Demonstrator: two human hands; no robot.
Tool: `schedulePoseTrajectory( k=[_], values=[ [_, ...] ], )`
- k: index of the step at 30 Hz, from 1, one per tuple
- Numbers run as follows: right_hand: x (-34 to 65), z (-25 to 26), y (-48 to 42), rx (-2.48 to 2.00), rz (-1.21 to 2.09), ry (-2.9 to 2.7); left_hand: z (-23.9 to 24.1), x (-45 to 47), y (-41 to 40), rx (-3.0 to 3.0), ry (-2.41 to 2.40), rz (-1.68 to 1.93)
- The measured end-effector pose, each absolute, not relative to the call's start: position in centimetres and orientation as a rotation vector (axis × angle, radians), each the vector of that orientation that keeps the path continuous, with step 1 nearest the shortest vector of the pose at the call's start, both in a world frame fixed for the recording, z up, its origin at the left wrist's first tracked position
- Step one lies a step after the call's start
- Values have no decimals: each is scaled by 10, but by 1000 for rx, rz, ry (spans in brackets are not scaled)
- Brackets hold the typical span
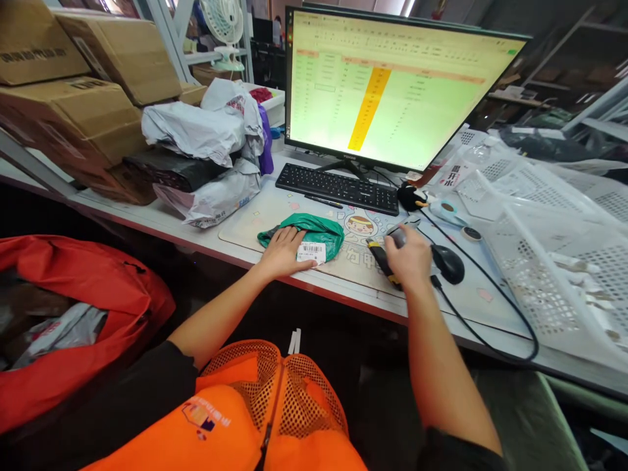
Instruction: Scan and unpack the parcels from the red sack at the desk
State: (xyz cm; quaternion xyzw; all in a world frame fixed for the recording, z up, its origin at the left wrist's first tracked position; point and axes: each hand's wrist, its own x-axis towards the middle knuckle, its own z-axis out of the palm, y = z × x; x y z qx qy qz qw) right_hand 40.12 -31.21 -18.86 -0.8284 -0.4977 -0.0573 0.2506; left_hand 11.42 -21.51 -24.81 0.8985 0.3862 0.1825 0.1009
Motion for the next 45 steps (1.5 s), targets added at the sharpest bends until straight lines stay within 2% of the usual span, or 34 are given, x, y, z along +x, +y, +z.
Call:
schedulePoseTrajectory(
  k=[4, 9, 12, 17, 19, 22, 25, 29, 33, 37, 41, 43, 45],
  values=[
    [428, -179, -300, -2789, 54, -1121, -250, 114, -215, 2654, 1149, 567],
    [421, -168, -285, -2894, 35, -1044, -250, 113, -216, 2635, 1153, 578],
    [418, -142, -299, -2768, -72, -1252, -251, 114, -216, 2632, 1149, 609],
    [377, -101, -339, -2218, 276, -1875, -252, 114, -216, 2627, 1148, 634],
    [350, -96, -346, -2058, 301, -2044, -252, 114, -216, 2628, 1147, 642],
    [329, -99, -340, -1957, 324, -2174, -252, 114, -216, 2627, 1141, 672],
    [347, -112, -322, -1991, 309, -2106, -252, 113, -217, 2629, 1136, 682],
    [404, -135, -296, -2458, 0, -1694, -252, 115, -218, 2607, 1156, 647],
    [436, -165, -295, -2834, -68, -1247, -250, 116, -218, 2599, 1165, 658],
    [437, -179, -304, -2872, -60, -1153, -253, 117, -218, 2606, 1155, 708],
    [433, -165, -290, -2832, -207, -1103, -256, 117, -218, 2617, 1151, 715],
    [430, -157, -268, -2702, -285, -1228, -256, 116, -218, 2626, 1151, 705],
    [427, -155, -241, -2595, -174, -1427, -255, 115, -217, 2632, 1146, 692]
  ],
)
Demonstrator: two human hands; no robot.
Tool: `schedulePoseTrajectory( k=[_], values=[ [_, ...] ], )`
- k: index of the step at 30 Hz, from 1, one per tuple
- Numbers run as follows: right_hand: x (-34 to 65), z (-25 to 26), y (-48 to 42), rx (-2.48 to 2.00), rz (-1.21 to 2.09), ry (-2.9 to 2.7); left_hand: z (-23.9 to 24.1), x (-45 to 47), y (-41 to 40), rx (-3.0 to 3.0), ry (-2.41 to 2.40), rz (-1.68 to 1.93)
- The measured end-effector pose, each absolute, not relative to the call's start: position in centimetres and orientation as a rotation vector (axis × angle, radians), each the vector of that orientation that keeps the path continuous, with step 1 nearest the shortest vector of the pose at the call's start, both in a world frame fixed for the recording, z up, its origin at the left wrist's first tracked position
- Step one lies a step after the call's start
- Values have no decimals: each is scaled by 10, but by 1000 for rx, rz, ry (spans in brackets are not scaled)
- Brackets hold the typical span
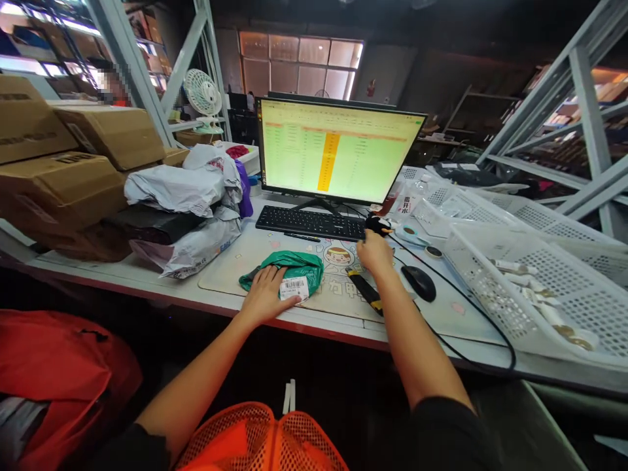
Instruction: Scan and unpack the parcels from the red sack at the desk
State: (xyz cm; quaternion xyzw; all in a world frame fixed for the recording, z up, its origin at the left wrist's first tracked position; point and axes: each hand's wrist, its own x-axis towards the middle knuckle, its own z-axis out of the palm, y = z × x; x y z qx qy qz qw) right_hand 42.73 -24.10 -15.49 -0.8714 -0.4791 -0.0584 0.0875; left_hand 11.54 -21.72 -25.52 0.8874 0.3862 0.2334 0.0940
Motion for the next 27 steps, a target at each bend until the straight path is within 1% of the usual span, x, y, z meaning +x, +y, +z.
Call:
schedulePoseTrajectory(
  k=[2, 4, 13, 18, 20, 22, 25, 27],
  values=[
    [425, -159, -214, -2571, -19, -1536, -255, 115, -217, 2629, 1146, 686],
    [425, -165, -191, -2594, 53, -1544, -255, 114, -217, 2624, 1144, 695],
    [425, -178, -151, -2680, 80, -1528, -253, 117, -219, 2583, 1172, 689],
    [409, -167, -145, -2652, 80, -1605, -253, 114, -217, 2554, 1098, 614],
    [400, -159, -158, -2615, 47, -1658, -254, 112, -217, 2521, 1083, 589],
    [392, -153, -185, -2580, 14, -1708, -254, 110, -216, 2466, 1091, 664],
    [382, -159, -248, -2574, -22, -1738, -252, 106, -210, 2233, 1006, 978],
    [378, -173, -293, -2604, -41, -1740, -251, 103, -203, 1865, 962, 1215]
  ],
)
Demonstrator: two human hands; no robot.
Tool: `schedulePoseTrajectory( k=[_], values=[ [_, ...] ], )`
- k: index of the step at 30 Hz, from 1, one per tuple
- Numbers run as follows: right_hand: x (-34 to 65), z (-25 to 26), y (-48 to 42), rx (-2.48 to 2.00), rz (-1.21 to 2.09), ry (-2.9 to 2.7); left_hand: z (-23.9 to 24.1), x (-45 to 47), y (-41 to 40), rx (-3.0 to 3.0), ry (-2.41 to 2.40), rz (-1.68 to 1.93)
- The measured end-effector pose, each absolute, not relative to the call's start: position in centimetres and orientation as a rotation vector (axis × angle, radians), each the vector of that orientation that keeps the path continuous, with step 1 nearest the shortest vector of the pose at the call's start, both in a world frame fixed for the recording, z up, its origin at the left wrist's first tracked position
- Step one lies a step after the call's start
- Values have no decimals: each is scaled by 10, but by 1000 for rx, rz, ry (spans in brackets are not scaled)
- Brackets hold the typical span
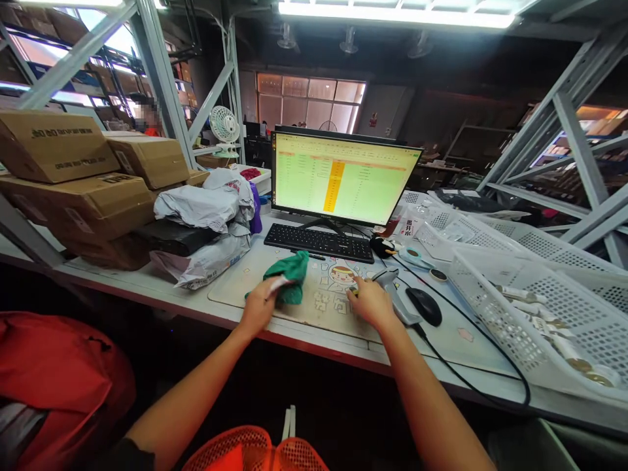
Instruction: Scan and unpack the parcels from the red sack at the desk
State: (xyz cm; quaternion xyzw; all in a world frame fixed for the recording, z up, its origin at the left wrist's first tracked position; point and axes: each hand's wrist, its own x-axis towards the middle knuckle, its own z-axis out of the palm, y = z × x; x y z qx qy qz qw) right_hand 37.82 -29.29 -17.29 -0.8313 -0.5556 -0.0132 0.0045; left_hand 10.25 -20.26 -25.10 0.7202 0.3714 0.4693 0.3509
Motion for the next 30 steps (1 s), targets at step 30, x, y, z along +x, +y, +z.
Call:
schedulePoseTrajectory(
  k=[30],
  values=[
    [367, -188, -364, -2287, -118, -1907, -240, 104, -192, 1674, 1404, 1020]
  ],
)
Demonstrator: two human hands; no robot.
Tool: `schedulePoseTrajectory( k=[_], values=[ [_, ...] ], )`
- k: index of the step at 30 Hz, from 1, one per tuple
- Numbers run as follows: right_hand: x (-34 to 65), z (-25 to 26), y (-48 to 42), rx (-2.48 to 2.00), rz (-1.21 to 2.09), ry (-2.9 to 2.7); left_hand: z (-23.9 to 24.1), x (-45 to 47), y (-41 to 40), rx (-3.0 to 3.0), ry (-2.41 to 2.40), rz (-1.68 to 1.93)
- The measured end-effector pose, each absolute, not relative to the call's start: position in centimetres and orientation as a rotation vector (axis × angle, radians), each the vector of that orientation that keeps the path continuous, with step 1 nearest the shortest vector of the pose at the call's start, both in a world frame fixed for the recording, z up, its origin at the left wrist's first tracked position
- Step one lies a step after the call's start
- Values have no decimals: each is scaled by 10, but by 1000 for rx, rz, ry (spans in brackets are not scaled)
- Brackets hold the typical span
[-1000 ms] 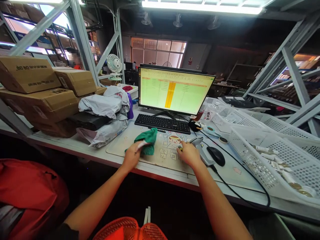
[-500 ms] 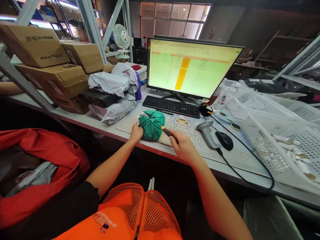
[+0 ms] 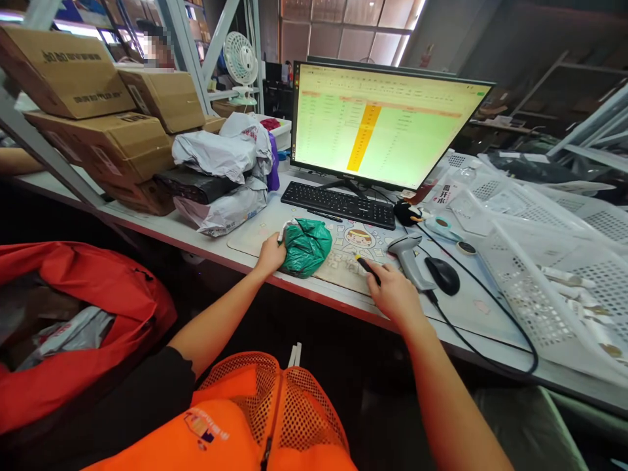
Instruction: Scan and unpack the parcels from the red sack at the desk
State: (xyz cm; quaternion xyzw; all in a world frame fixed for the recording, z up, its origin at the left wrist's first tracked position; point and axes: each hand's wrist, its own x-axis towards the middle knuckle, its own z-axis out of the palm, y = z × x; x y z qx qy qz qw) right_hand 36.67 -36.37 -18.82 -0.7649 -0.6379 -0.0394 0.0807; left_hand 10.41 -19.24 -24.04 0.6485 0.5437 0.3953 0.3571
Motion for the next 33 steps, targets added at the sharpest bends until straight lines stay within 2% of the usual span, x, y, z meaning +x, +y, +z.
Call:
schedulePoseTrajectory(
  k=[3, 8, 10, 15, 22, 33],
  values=[
    [378, -203, -362, -2447, -202, -1762, -238, 94, -190, 1625, 1377, 1093],
    [379, -211, -344, -2338, -240, -1783, -217, 79, -208, 1869, 1378, 1566],
    [369, -204, -327, -2104, -221, -1807, -211, 85, -219, 2118, 1317, 1483],
    [316, -193, -260, -1609, 18, -1964, -216, 113, -222, 2354, 1407, 957],
    [279, -210, -203, -1696, 256, -2051, -230, 107, -198, 2221, 1296, 910],
    [266, -209, -204, -2025, 90, -1859, -223, 111, -195, 2300, 1149, 822]
  ],
)
